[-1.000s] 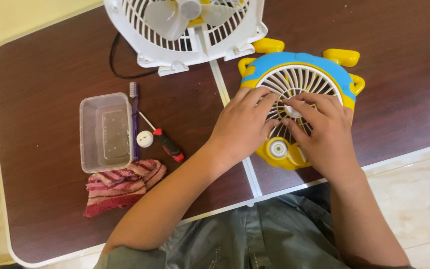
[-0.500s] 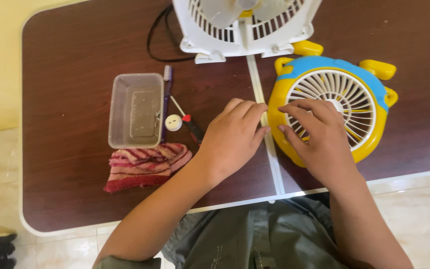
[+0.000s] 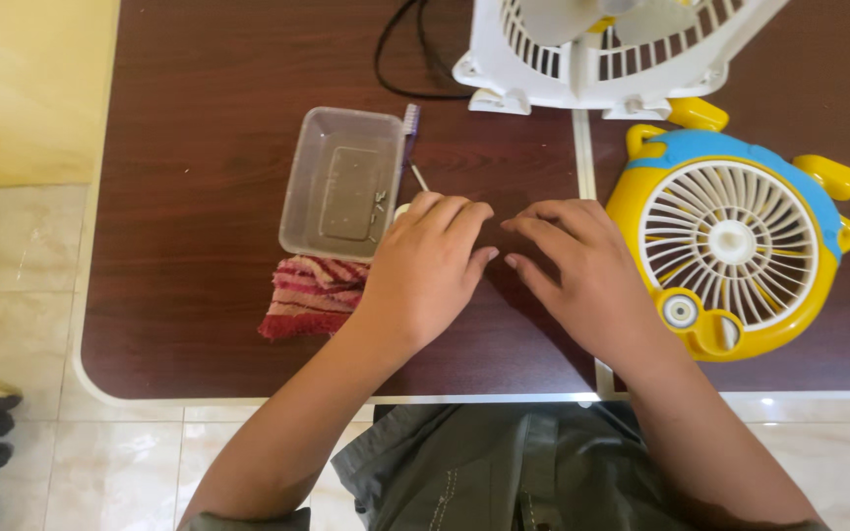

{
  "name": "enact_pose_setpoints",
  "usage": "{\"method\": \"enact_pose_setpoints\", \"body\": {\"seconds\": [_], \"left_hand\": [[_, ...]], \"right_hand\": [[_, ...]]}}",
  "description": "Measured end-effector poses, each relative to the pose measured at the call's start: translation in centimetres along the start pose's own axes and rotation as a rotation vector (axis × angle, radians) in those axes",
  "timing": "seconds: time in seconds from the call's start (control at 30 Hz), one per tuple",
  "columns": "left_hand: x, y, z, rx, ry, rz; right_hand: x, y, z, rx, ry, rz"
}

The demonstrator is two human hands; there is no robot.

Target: The person wipes a yellow plastic fan housing with a cloth, then uses a screwdriver to fasten screws into the housing. They place a white fan grille over the housing and secure it with a central cap. The person handles the fan housing, grille, screws, and cap throughout.

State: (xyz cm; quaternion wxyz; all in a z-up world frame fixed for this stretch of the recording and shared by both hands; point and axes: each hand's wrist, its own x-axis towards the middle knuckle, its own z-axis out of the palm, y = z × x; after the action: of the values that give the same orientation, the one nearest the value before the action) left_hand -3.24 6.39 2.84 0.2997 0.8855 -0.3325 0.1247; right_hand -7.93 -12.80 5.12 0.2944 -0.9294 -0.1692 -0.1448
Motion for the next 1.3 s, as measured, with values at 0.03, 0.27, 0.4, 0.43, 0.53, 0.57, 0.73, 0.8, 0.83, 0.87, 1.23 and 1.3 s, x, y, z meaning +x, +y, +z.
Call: {"method": "enact_pose_setpoints", "body": {"seconds": [0.03,0.27,0.4,0.43,0.53,0.57,0.73,0.8,0.83,0.87,1.23,1.3], "left_hand": [[-0.3,-0.4,-0.3,0.0,0.002,-0.017],[-1.1,-2.9,-1.9,0.141,-0.024,-0.098],[-1.3,-3.9,-2.3,0.203,-0.065,-0.108],[-1.2,-4.0,-2.2,0.222,-0.077,-0.114],[-0.9,-4.5,-1.7,0.277,-0.107,-0.116],[-0.9,-4.7,-1.5,0.297,-0.112,-0.11],[-0.7,-5.5,-0.3,0.413,-0.081,-0.07],[-0.6,-5.7,-0.1,0.438,-0.085,-0.055],[-0.5,-5.7,-0.1,0.446,-0.075,-0.055],[-0.4,-5.6,-0.2,0.454,-0.065,-0.055],[0.3,-3.2,-3.1,0.092,0.011,-0.027],[0.7,-2.6,-3.1,0.073,0.027,-0.012]], "right_hand": [[0.3,-0.2,0.3,-0.002,-0.01,-0.013],[2.4,-0.8,2.3,-0.005,-0.098,-0.058],[3.3,-0.6,3.3,-0.041,-0.133,-0.098],[3.4,-0.6,3.5,-0.04,-0.136,-0.103],[3.8,-0.5,4.0,-0.032,-0.144,-0.107],[3.9,-0.4,4.2,-0.026,-0.149,-0.101],[3.8,-0.1,4.9,-0.009,-0.159,-0.081],[3.8,0.1,5.1,0.002,-0.163,-0.085],[3.9,0.2,5.1,0.012,-0.163,-0.074],[3.8,0.2,5.2,0.022,-0.163,-0.062],[3.5,0.8,3.8,0.147,-0.123,0.007],[3.5,0.9,3.0,0.134,-0.105,0.024]]}}
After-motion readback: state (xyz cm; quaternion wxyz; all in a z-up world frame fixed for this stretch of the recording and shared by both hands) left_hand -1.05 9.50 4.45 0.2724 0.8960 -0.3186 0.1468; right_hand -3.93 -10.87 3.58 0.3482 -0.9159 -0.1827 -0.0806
